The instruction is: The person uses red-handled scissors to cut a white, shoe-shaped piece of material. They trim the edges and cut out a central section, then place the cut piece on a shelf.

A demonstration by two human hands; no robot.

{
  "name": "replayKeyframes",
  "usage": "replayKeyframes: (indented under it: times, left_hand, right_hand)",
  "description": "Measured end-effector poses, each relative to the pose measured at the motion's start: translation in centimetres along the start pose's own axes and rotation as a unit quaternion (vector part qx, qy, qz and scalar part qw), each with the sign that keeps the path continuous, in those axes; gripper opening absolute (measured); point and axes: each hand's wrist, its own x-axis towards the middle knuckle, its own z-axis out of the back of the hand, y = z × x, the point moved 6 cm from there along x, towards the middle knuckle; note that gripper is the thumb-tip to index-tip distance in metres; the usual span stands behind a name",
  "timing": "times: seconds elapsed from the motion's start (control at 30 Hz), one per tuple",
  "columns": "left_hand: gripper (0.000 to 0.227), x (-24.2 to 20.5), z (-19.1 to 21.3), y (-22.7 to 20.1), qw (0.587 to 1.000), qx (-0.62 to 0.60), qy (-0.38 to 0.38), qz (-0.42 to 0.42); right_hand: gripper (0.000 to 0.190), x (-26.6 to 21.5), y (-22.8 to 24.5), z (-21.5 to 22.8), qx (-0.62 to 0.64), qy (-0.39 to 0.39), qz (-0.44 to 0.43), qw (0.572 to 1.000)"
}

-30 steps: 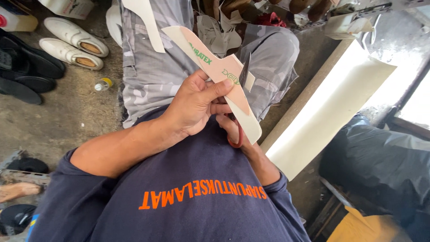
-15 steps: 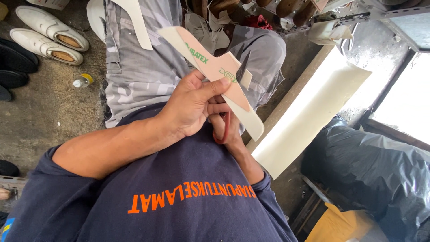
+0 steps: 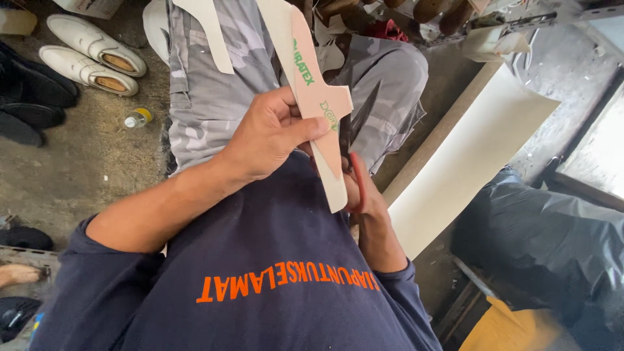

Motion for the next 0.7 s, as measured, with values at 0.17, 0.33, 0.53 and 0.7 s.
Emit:
replayKeyframes:
  times: [0.17,0.33,0.53,0.7]
  left_hand:
    - [0.018,0.0,1.7,0.1,0.993,0.108,0.024,-0.026]
    - [0.018,-0.3,1.7,0.2,0.993,0.114,0.027,-0.017]
    - [0.018,-0.3,1.9,0.5,0.992,0.117,0.036,-0.009]
    - [0.018,-0.2,1.9,0.1,0.993,0.115,0.029,-0.02]
  right_hand:
    - [0.02,-1.4,-1.7,0.7,-0.055,-0.014,0.027,0.998]
    - [0.02,-2.3,-2.1,1.3,-0.059,-0.02,0.009,0.998]
    - [0.016,-2.5,-1.5,1.0,-0.053,-0.048,-0.009,0.997]
    - [0.025,-2.5,-4.0,1.5,-0.037,-0.142,0.007,0.989]
